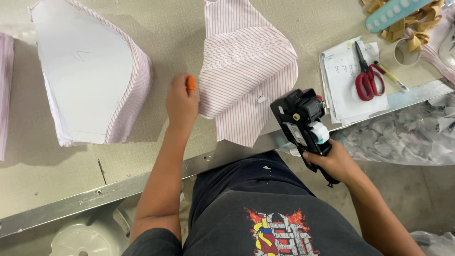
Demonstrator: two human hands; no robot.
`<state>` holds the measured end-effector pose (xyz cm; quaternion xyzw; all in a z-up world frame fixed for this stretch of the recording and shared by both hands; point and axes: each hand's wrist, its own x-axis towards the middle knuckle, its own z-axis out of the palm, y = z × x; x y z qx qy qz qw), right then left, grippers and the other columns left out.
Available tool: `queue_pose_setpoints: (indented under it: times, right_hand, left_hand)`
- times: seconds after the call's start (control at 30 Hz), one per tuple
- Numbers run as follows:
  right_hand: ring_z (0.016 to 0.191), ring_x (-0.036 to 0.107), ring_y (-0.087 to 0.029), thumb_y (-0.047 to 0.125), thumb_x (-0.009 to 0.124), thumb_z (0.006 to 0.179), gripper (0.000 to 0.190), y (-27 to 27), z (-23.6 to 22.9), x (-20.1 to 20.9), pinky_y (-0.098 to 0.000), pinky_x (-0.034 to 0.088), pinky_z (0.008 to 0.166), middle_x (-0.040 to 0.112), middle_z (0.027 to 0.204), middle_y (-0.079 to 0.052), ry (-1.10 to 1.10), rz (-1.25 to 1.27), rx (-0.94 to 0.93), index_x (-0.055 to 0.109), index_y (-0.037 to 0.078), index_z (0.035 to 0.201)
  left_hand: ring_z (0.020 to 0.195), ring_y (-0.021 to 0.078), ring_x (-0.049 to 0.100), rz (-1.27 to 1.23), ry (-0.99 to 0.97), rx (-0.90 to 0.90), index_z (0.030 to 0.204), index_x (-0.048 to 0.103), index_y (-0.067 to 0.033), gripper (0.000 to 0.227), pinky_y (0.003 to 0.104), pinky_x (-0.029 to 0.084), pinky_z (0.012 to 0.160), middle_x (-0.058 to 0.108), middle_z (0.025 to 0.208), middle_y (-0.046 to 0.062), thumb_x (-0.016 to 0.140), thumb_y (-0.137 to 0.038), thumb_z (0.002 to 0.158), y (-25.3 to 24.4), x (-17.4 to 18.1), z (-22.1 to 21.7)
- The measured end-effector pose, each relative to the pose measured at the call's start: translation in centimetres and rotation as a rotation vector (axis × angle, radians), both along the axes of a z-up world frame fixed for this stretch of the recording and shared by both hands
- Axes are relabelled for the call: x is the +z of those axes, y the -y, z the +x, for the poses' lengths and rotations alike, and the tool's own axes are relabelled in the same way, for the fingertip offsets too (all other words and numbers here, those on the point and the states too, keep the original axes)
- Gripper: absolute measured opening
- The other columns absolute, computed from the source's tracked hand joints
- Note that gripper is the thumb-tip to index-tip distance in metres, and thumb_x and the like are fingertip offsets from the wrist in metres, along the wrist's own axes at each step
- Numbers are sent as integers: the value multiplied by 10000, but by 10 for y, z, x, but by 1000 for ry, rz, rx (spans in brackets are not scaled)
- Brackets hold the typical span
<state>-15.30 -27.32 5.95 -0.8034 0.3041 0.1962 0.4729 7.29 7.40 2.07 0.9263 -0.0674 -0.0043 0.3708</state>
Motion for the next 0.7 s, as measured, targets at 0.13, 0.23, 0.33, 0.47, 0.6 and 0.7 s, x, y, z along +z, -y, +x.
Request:
queue_pose_setpoints:
  times: [0.13, 0.23, 0.33, 0.47, 0.6, 0.7]
  right_hand:
    - [675, 646, -256, 166, 961, 686, 349, -10, 2, 3, -374, 485, 661, 705, 689, -170, 110, 92, -95, 718, -60, 795]
    - [709, 644, -243, 172, 934, 684, 344, -23, 9, 13, -382, 499, 693, 687, 725, -149, 213, 160, -143, 708, -40, 833]
    - [755, 705, -324, 149, 811, 736, 314, -17, 8, 13, -432, 532, 732, 709, 789, -227, 322, 371, -206, 688, -61, 934]
    - [703, 735, -378, 252, 693, 754, 425, 0, 1, 8, -453, 580, 661, 689, 780, -228, 330, 954, -339, 645, -41, 1058]
    - [584, 726, -437, 400, 671, 730, 563, 26, -14, -57, -519, 604, 545, 632, 687, -252, 233, 1237, -373, 628, -36, 1084]
    - [617, 739, -460, 396, 683, 722, 569, 6, -3, -43, -517, 608, 556, 628, 706, -244, 222, 1315, -371, 610, -39, 1081]
  left_hand:
    - [962, 302, 625, 70, 447, -177, 1148, 646, -65, 152, 396, 525, 829, 575, 995, 92, 611, -88, 1002, 26, 10, -36]
    - [947, 320, 638, -12, 486, -469, 1130, 677, -70, 186, 411, 530, 831, 600, 957, 99, 643, -170, 977, 57, -9, -63]
    - [920, 302, 648, -17, 464, -553, 1118, 677, -95, 202, 401, 536, 834, 600, 928, 82, 635, -242, 986, 73, -28, -67]
    - [917, 296, 630, 52, 475, -578, 1139, 643, -75, 252, 386, 520, 867, 555, 925, 80, 542, -281, 1035, 87, -42, -50]
    - [879, 287, 650, 194, 497, -535, 1087, 641, -71, 261, 378, 541, 842, 573, 894, 81, 712, -249, 910, 107, -45, -46]
    - [853, 272, 654, 246, 475, -495, 1020, 635, -82, 157, 355, 535, 803, 568, 868, 67, 673, -192, 916, 109, -43, -46]
